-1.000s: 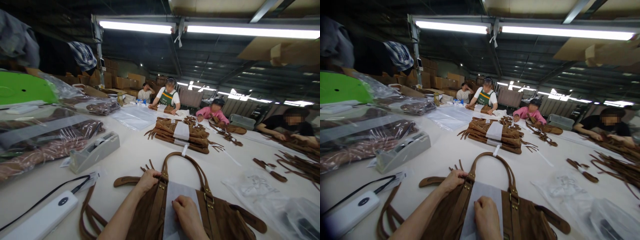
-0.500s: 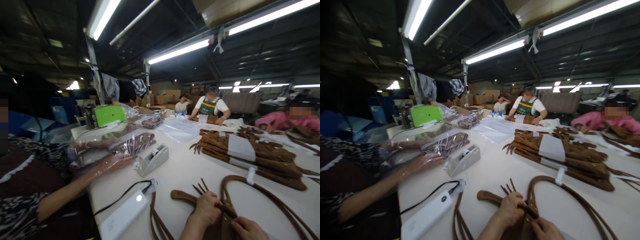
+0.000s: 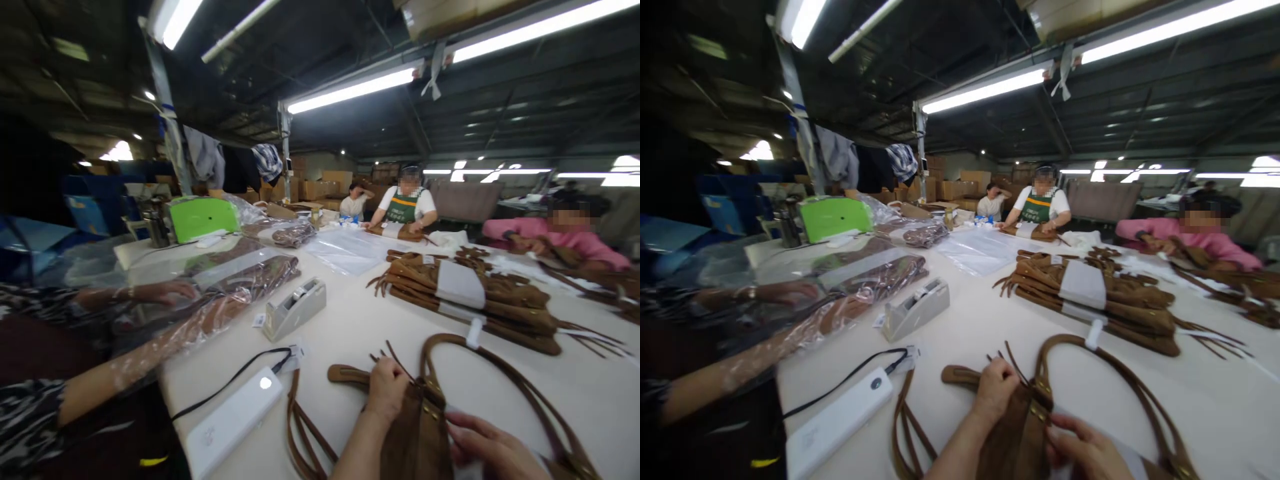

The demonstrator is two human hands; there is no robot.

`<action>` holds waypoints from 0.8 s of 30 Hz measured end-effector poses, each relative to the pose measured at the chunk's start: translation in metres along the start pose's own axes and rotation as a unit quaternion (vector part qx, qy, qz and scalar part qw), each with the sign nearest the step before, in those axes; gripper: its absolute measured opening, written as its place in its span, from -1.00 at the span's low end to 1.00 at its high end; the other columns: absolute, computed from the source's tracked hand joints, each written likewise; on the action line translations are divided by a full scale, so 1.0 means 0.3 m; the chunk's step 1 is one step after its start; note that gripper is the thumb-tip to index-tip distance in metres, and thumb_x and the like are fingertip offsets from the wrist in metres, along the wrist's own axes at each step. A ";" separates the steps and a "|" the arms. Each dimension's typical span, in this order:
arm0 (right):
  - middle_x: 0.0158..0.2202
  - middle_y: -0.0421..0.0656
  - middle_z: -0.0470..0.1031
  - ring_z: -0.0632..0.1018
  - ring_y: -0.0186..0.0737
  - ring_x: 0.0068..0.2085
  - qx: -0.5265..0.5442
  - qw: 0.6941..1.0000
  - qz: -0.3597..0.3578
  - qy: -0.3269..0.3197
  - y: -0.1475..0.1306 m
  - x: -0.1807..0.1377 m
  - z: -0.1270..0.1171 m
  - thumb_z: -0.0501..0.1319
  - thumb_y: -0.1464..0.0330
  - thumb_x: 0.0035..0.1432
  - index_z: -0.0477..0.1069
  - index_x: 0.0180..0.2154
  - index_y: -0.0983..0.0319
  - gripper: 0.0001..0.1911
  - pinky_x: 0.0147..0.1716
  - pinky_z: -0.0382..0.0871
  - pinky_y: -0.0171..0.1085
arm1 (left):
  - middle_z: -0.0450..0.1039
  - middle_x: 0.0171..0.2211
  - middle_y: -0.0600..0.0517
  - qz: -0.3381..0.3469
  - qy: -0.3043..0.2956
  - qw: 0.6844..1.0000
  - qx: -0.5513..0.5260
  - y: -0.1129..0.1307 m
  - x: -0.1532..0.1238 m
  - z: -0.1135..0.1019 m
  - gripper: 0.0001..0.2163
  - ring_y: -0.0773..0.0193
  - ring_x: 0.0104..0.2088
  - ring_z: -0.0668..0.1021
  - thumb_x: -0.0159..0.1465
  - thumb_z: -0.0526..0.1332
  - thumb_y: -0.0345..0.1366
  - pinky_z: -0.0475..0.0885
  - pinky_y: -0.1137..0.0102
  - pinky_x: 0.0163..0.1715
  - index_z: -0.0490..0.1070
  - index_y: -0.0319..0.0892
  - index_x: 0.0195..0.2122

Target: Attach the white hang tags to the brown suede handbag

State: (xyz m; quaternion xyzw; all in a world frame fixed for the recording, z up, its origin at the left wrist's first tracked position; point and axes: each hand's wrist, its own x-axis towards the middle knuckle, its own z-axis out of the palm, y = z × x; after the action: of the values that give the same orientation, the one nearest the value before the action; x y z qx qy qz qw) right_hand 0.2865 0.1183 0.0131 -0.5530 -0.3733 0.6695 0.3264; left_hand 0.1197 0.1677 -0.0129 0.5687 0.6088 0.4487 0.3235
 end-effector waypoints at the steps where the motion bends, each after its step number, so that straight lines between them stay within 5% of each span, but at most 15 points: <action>1: -0.57 -0.06 0.46 0.43 -0.19 -0.50 0.001 1.000 -0.012 0.015 -0.017 -0.035 0.012 0.30 0.16 -0.38 0.45 -0.36 0.19 -0.58 -0.42 0.22 -0.21 | 0.38 -0.50 0.01 0.006 0.002 1.000 -0.016 0.002 0.000 -0.005 -0.91 0.27 -0.40 0.41 -0.02 0.09 -0.42 0.28 0.38 -0.32 0.37 -0.21 -0.57; 5: -0.44 -0.13 0.48 0.44 -0.25 -0.41 0.019 0.999 -0.040 0.015 -0.070 -0.128 0.056 0.16 0.08 -0.10 0.39 -0.30 0.25 -0.59 -0.41 0.20 -0.32 | 0.32 -0.53 0.06 0.024 -0.001 0.996 -0.090 -0.005 0.017 -0.014 -0.93 0.28 -0.43 0.39 0.00 0.08 -0.35 0.27 0.37 -0.31 0.31 -0.20 -0.56; 10: -0.57 -0.24 0.40 0.36 -0.39 -0.52 0.069 0.994 -0.082 -0.022 -0.057 -0.128 0.049 0.31 0.24 -0.21 0.37 -0.51 0.29 -0.74 -0.47 0.18 -0.39 | 0.41 -0.41 0.01 0.017 -0.037 0.984 -0.174 0.016 0.014 -0.018 -0.90 0.36 -0.54 0.42 -0.02 0.10 -0.29 0.30 0.43 -0.46 0.27 -0.22 -0.56; 17: -0.62 -0.30 0.34 0.30 -0.41 -0.56 -0.047 0.986 -0.154 0.035 -0.009 -0.082 0.036 0.29 0.32 -0.27 0.36 -0.42 0.28 -0.72 -0.54 0.11 -0.41 | 0.35 -0.69 0.11 0.025 -0.105 0.975 -0.196 0.067 -0.019 -0.031 -0.89 0.37 -0.61 0.39 0.02 0.09 -0.30 0.25 0.50 -0.53 0.32 -0.23 -0.47; 24: -0.52 -0.21 0.43 0.41 -0.26 -0.43 -0.250 0.923 -0.268 0.115 0.065 0.014 0.001 0.10 0.21 0.01 0.39 -0.46 0.22 -0.78 -0.43 0.26 -0.36 | 0.30 -0.61 0.13 0.075 -0.145 0.974 -0.154 0.076 -0.028 -0.006 -0.90 0.40 -0.59 0.34 0.03 0.10 -0.30 0.22 0.49 -0.54 0.30 -0.23 -0.51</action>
State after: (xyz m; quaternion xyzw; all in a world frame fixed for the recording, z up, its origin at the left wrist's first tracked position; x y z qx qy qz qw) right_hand 0.2851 0.1120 -0.0058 -0.5694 -0.6223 0.3738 0.3858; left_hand 0.1285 0.1579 0.0076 0.6152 0.4345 0.4728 0.4575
